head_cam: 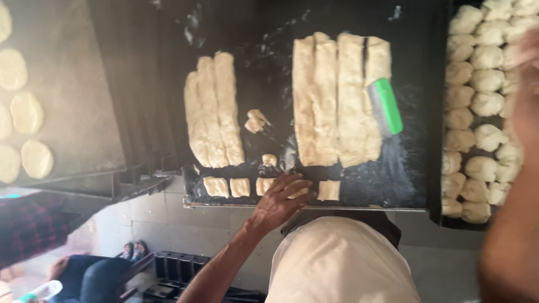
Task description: The person cuts strips of dough using a plastic scraper and then shapes small portions into balls by hand, placing them onto a metal tray.
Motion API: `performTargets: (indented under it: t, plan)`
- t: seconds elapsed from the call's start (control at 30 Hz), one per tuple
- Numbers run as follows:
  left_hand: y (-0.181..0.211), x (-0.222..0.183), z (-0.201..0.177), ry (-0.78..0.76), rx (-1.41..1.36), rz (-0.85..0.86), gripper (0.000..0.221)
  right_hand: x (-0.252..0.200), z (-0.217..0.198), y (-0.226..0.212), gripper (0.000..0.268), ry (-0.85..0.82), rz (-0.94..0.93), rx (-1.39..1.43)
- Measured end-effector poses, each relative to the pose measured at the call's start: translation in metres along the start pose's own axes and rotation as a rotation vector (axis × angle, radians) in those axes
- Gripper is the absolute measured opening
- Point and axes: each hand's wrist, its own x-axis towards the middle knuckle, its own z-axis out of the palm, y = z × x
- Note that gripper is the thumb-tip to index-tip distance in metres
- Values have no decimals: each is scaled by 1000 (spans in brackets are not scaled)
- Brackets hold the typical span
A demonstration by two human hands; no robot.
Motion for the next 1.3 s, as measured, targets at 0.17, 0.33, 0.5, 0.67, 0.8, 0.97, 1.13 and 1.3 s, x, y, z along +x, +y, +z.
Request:
performTargets:
  t: [0.17, 0.33, 0.5, 0.67, 0.8, 0.97, 1.13, 1.3]
  plan:
    - [-32, -25, 24, 130, -362, -288, 35, -43, 53, -215, 5, -412, -183, 571]
    - [-41, -75, -11, 504, -1042, -812, 47, -87, 120, -333, 23, -611, -455, 369]
    - [-47, -128, -58, 655, -1301, -907, 73, -126, 139, -355, 23, -565, -574, -26]
    - [-43, -132, -94, 327, -1010, -1069, 60, -146, 101, -344, 18, -877, -258, 415]
    - [-43, -110, -100, 112, -800, -851, 48, -161, 81, -369, 23, -966, -378, 440]
    - [-59, -109, -84, 106, -1095, -346, 82, -138, 74, -382, 33, -860, -77, 357]
    - [-74, -98, -42, 63, -1213, -530, 44, -175, 56, -393, 35, -654, -443, 169]
    - [-72, -103, -58, -68, -1676, -712, 47, -197, 52, -382, 62, -543, -627, 198]
